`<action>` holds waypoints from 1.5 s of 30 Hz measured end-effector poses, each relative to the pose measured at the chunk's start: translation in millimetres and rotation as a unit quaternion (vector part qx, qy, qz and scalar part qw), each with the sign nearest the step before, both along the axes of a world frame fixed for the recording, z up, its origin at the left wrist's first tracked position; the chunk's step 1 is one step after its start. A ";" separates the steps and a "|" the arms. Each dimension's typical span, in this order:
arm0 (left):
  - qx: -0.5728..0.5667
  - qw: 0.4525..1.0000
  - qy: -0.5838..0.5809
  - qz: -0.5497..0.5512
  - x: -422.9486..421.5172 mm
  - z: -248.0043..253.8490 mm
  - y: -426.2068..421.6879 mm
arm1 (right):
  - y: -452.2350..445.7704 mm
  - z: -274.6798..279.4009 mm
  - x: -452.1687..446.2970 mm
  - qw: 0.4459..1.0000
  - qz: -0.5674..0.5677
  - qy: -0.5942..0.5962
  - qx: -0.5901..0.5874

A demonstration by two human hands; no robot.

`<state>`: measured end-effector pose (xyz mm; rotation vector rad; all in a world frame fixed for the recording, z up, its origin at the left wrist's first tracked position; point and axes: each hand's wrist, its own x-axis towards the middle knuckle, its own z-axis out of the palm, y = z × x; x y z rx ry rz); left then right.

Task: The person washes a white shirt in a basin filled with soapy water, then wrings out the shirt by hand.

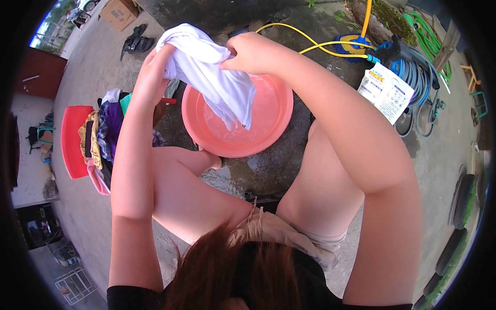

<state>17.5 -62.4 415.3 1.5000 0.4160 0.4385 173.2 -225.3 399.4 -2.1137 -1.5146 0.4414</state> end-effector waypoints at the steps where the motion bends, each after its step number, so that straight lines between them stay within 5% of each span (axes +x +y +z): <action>1: -0.008 1.000 0.002 0.002 0.1 -0.2 1.2 | -0.5 0.4 1.0 1.000 -0.006 0.007 0.011; 15: -0.016 0.992 0.118 0.038 4.9 -6.3 25.5 | -4.8 12.4 4.9 0.989 -0.086 0.001 0.121; 18: 0.068 0.983 0.171 0.008 8.3 -18.2 33.5 | -5.8 15.8 3.0 0.948 -0.101 0.273 0.130; 25: 0.347 0.877 0.319 -0.093 9.9 -41.0 19.0 | -7.3 14.7 -10.1 0.870 -0.109 0.446 0.182; 29: 0.341 0.787 0.429 -0.283 10.5 -28.6 2.3 | -1.4 5.2 -22.6 0.834 -0.172 0.497 0.165; 33: 0.360 0.851 0.261 -0.278 7.0 -33.1 -33.8 | -4.7 11.5 -30.8 0.746 -0.135 0.599 0.260; 39: 0.371 0.880 0.236 -0.182 20.1 -26.0 -40.5 | -9.3 21.1 -25.8 0.679 -0.078 0.648 0.337; 42: 0.254 0.919 0.234 -0.190 17.9 -23.7 -31.3 | -12.7 20.9 -14.5 0.747 -0.108 0.576 0.314; 43: 0.191 0.939 0.212 -0.193 12.8 -8.0 -41.8 | -14.1 25.1 -11.6 0.662 -0.108 0.668 0.323; 45: 0.189 0.938 0.223 -0.185 11.3 3.6 -43.6 | -16.8 19.2 0.2 0.763 -0.114 0.575 0.271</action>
